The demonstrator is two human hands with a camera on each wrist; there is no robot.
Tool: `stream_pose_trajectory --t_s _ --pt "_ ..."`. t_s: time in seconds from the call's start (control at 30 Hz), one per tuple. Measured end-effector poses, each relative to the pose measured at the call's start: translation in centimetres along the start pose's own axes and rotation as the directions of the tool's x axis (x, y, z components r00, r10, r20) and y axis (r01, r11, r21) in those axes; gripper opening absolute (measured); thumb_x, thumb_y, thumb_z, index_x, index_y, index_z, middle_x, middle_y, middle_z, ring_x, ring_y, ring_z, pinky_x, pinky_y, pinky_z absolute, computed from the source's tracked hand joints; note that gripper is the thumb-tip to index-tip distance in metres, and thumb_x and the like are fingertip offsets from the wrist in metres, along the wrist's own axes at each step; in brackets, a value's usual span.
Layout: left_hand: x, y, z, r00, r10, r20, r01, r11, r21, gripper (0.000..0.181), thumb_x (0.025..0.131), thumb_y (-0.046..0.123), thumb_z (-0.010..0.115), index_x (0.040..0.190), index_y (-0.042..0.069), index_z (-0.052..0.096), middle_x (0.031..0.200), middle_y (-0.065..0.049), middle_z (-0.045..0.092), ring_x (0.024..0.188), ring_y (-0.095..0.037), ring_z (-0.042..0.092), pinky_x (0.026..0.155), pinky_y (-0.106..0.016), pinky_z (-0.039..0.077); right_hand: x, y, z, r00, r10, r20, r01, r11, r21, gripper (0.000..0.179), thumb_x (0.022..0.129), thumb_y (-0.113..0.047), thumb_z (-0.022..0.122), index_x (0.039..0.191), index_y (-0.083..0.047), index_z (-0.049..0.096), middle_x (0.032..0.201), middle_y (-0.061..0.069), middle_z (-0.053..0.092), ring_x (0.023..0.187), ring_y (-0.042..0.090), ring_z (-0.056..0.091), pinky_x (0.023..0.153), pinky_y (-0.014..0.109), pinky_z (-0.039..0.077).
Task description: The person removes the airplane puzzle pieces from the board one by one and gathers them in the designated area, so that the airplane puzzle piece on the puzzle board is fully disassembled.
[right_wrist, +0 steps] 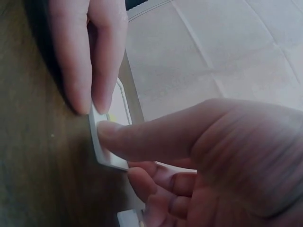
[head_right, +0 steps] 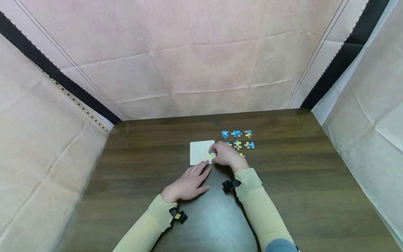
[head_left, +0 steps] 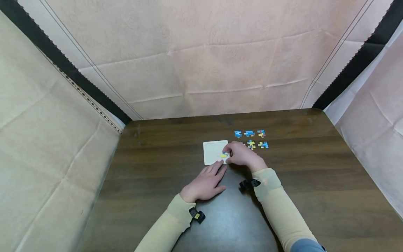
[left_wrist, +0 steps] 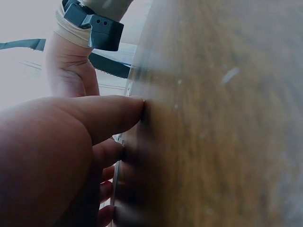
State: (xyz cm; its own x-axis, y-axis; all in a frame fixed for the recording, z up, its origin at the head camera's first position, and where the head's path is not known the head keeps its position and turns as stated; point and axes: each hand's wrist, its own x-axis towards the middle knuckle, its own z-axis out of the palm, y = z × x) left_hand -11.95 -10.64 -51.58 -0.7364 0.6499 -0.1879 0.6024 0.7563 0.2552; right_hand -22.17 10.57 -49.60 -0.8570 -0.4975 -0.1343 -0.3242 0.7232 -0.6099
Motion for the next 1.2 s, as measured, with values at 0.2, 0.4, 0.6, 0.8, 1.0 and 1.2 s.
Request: stream_pose_trajectory --t_s 0.2,0.4,0.6,0.8,1.0,1.2 --pt "-0.2 0.2 -0.1 1.000 -0.007 0.000 0.007 1.000 0.003 0.075 0.112 0.048 0.052 0.171 0.010 0.027 0.179 -0.011 0.011 0.165 -0.027 0.011 0.129 -0.046 0.021 0.0 -0.2 0.2 1.000 0.009 -0.017 -0.009 1.000 0.030 0.033 0.087 -0.006 0.087 0.116 -0.004 0.072 0.106 0.008 0.069 0.093 0.025 0.061 0.092 0.045 0.055" --pt "-0.1 0.2 -0.3 1.000 -0.006 0.006 0.006 1.000 0.002 0.074 0.112 0.049 0.052 0.171 0.010 0.027 0.179 -0.010 0.012 0.165 -0.026 0.010 0.130 -0.046 0.021 -0.1 -0.1 0.1 1.000 0.008 0.004 -0.009 0.998 0.068 0.035 0.088 -0.003 0.085 0.119 -0.006 0.070 0.105 0.006 0.070 0.095 0.025 0.062 0.093 0.044 0.056" --pt "0.0 0.1 -0.2 1.000 -0.003 0.002 0.003 1.000 -0.002 0.076 0.112 0.050 0.052 0.171 0.011 0.026 0.180 -0.009 0.011 0.165 -0.026 0.008 0.130 -0.047 0.021 -0.2 0.1 -0.1 1.000 -0.027 -0.008 0.027 0.997 0.067 0.026 0.091 -0.004 0.083 0.115 -0.008 0.072 0.102 0.004 0.069 0.093 0.024 0.062 0.092 0.045 0.056" --pt "-0.2 -0.1 0.1 1.000 -0.001 0.011 0.002 1.000 -0.031 0.077 0.111 0.050 0.053 0.171 0.010 0.026 0.180 -0.009 0.009 0.165 -0.026 0.006 0.130 -0.048 0.019 -0.6 0.4 0.0 0.999 -0.053 -0.001 0.053 0.995 0.084 0.022 0.098 -0.007 0.077 0.118 -0.012 0.072 0.101 0.002 0.072 0.092 0.021 0.065 0.088 0.043 0.057" --pt "-0.3 -0.2 0.2 1.000 0.009 -0.001 -0.009 0.999 -0.031 0.076 0.111 0.049 0.054 0.170 0.009 0.028 0.180 -0.010 0.011 0.165 -0.027 0.008 0.130 -0.049 0.020 -0.9 0.7 -0.2 0.998 -0.070 -0.009 0.070 0.994 0.088 0.021 0.101 -0.007 0.071 0.121 -0.015 0.071 0.097 0.001 0.072 0.085 0.020 0.065 0.081 0.040 0.057" --pt "-0.2 -0.2 0.1 1.000 0.000 0.016 0.000 0.999 -0.033 0.077 0.111 0.050 0.053 0.171 0.011 0.025 0.180 -0.007 0.007 0.165 -0.025 0.005 0.130 -0.047 0.018 -1.2 0.7 -0.6 0.997 -0.076 -0.030 0.079 0.992 0.100 0.019 0.105 -0.009 0.066 0.124 -0.012 0.069 0.095 0.002 0.068 0.081 0.020 0.060 0.077 0.038 0.054"
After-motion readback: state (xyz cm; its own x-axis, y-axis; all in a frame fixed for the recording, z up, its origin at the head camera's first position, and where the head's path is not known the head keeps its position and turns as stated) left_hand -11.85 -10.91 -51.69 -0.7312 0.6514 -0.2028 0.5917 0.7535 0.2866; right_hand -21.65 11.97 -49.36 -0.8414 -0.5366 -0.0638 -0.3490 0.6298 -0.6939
